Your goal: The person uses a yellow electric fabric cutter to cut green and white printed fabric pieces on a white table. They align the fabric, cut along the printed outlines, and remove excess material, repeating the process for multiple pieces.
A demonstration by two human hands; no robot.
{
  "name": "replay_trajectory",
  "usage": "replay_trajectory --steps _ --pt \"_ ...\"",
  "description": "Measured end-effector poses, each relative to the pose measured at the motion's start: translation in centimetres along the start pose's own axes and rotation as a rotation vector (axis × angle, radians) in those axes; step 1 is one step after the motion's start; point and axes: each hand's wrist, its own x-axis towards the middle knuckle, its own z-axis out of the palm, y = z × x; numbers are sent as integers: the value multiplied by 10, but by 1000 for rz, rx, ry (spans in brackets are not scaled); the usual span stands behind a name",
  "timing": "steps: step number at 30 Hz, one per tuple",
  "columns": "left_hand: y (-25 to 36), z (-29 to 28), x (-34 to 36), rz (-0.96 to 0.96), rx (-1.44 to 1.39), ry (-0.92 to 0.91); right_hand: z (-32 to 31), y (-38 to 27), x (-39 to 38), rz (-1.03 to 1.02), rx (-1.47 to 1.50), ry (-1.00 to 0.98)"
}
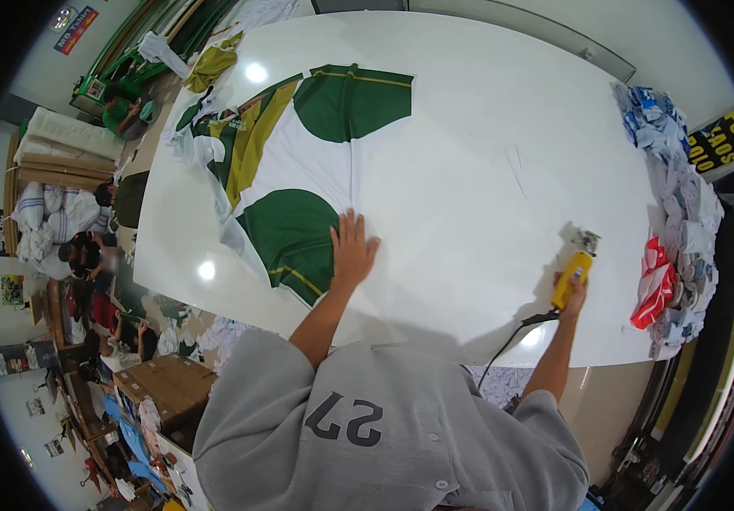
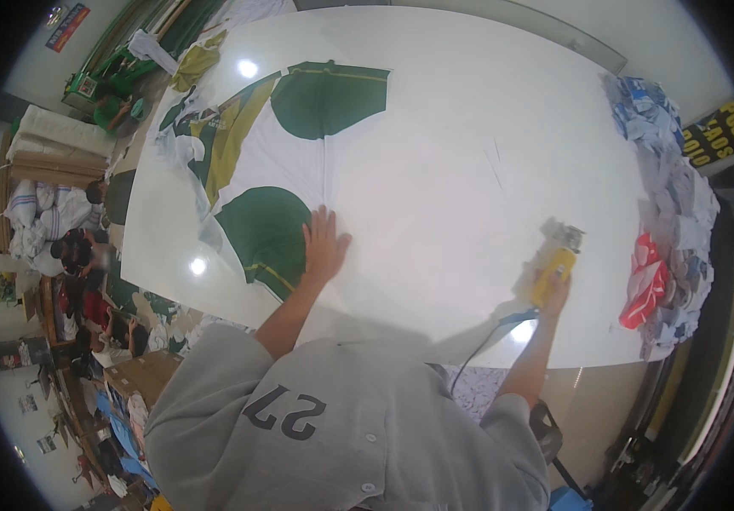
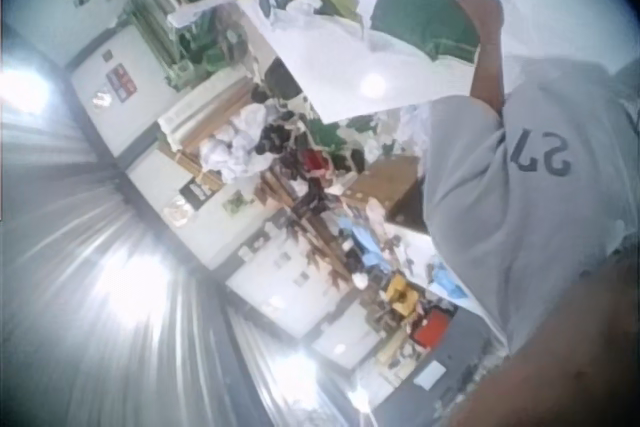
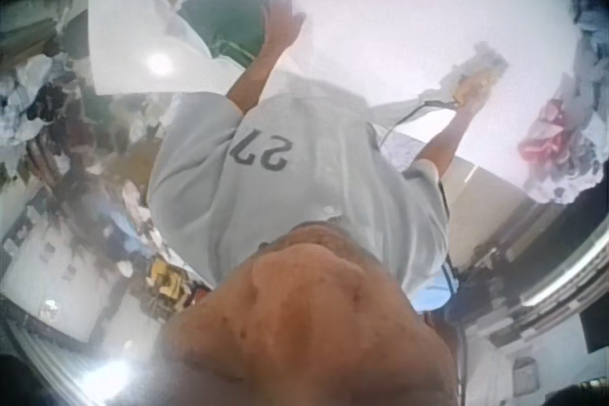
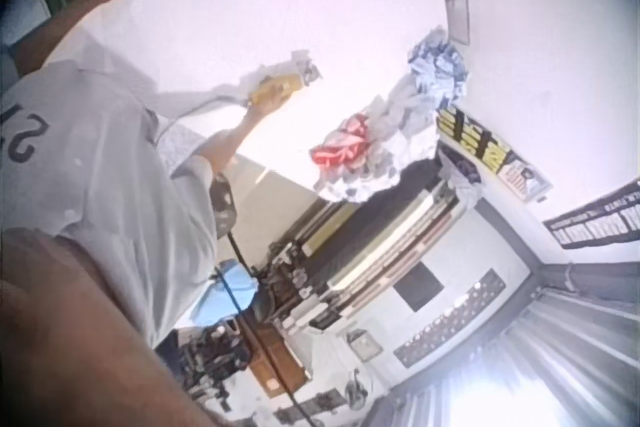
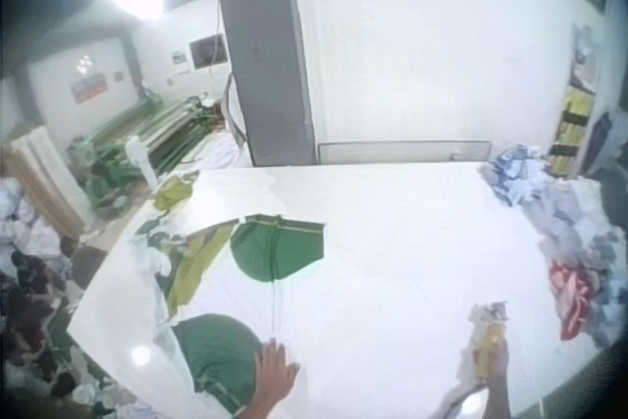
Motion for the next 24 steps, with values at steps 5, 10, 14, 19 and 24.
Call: replay_trajectory --steps 5,10,14,19,24 --pt "75 -7 -68 269 -304 -110 -125 -45 113 -3 -190 141" --pt "93 -23 -109 240 -519 -188 -183 -69 157 -63 -536 367" --pt "67 -34 -142 -126 -142 107 -168 -69 145 -200 -1126 558" --pt "21 -34 -163 -169 -155 54 -59 -13 81 -566 -1587 442" --pt "17 -28 -154 -87 -815 -313 196 97 -129 165 -1044 -706"
